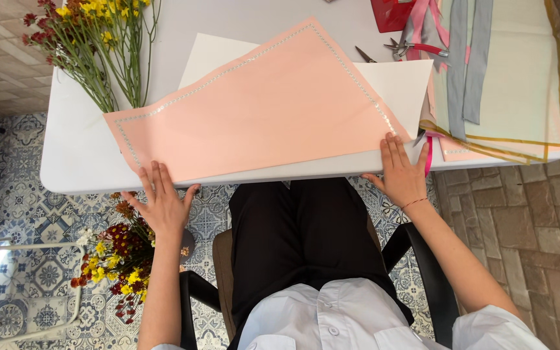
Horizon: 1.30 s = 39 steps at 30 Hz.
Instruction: The person wraps a bouquet of yellow and red flowers by folding pink and white decorative paper around the stems and securing the arrangement with tape and ribbon using scissors.
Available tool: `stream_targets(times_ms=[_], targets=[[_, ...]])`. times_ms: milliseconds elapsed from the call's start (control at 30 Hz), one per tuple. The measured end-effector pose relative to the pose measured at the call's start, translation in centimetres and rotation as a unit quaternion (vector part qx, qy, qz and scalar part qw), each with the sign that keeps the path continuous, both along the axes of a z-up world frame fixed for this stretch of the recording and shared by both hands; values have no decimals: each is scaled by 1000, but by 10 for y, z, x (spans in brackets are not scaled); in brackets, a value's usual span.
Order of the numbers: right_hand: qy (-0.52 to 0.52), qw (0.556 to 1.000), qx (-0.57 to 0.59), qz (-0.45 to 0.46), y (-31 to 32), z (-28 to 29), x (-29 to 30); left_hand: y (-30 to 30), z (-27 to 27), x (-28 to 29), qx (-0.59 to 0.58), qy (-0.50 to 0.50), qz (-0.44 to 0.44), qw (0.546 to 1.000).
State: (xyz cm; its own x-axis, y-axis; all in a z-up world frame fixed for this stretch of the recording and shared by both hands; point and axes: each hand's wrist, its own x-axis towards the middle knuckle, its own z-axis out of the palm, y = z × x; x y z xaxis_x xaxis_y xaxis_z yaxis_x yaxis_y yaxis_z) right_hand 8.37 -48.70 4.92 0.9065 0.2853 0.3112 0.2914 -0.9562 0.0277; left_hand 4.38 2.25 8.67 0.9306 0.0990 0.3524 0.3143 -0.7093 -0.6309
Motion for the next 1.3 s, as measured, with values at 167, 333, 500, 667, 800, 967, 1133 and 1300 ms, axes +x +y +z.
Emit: stream_targets(times_ms=[167,333,500,667,800,967,1133,1300], targets=[[4,1000,12,-7,-7,-3,-1,7,-4,-2,-32,-64,-24,997],[-27,1000,14,-5,-9,-6,-1,31,-16,-4,-69,-142,-95,983],[-82,996,-7,-24,-12,-13,0,59,-22,-6,-55,-158,-121,978],[-108,992,-57,-20,-26,-11,10,77,-31,-2,-53,-160,-135,976],[-125,977,-173,20,-75,-39,44,79,-27,-1,-75,-163,-163,970],[-186,951,-219,112,-67,7,55,85,-34,0,-107,-154,-182,965],[-211,950,-182,143,-59,14,56,84,-29,-3,-122,-151,-203,960],[-240,959,-151,23,-35,45,40,53,-15,-4,-139,-101,-188,967]])
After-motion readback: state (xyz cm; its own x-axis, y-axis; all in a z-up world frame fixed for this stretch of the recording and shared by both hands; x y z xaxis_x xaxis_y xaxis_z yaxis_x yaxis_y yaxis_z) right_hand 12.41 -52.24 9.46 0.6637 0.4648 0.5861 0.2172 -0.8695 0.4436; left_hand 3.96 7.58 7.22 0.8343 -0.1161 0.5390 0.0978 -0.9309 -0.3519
